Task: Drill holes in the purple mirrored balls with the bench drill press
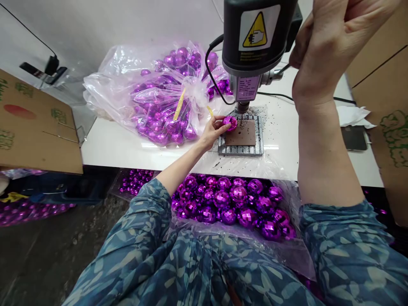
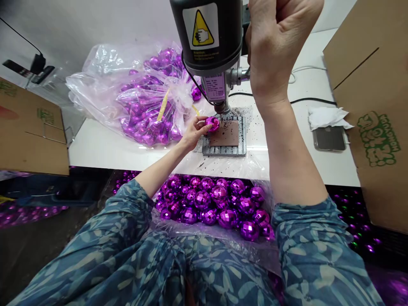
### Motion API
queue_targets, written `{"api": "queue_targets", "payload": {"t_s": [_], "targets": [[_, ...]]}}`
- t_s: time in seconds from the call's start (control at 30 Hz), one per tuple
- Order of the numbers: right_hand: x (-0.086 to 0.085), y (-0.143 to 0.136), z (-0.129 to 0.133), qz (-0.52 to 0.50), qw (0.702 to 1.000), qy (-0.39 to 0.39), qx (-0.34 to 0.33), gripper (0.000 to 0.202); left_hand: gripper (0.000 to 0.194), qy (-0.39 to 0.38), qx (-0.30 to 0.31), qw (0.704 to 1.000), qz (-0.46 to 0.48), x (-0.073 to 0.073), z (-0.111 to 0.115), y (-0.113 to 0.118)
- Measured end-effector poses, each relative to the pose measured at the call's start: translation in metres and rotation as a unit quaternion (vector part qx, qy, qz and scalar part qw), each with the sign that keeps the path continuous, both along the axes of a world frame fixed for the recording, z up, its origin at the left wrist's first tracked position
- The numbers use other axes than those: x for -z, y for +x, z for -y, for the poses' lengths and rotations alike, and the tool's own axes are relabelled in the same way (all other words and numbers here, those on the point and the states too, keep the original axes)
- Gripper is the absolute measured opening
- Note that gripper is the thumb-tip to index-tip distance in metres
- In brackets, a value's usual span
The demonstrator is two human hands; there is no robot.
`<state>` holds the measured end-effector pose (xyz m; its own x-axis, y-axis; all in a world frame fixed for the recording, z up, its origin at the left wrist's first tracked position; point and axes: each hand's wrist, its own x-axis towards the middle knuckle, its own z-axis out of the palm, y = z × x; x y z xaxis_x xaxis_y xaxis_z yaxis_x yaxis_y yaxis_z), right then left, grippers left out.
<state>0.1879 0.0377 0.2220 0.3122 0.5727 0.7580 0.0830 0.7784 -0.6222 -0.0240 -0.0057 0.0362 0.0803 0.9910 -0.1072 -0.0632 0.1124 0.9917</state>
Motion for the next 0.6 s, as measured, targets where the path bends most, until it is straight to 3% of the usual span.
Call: {"api": "queue_targets", "payload": {"t_s": [0.27, 0.47, 0.6], "targets": [[0.000, 0.001, 0.004, 0.025, 1.000, 0.004, 0.001, 0.079, 0.067, 0.076, 0.037, 0.996, -0.023, 0.020, -0.006, -0.009], [0.001, 0.002, 0.004, 0.030, 0.999, -0.008, 0.030, 0.081, 0.063, 0.115, 0.072, 0.991, -0.016, 0.028, -0.011, 0.001], [0.005, 0.005, 0.000, 0.025, 0.999, -0.018, 0.037, 0.082, 0.074, 0.110, 0.080, 0.990, -0.032, 0.038, -0.014, 0.006]]}}
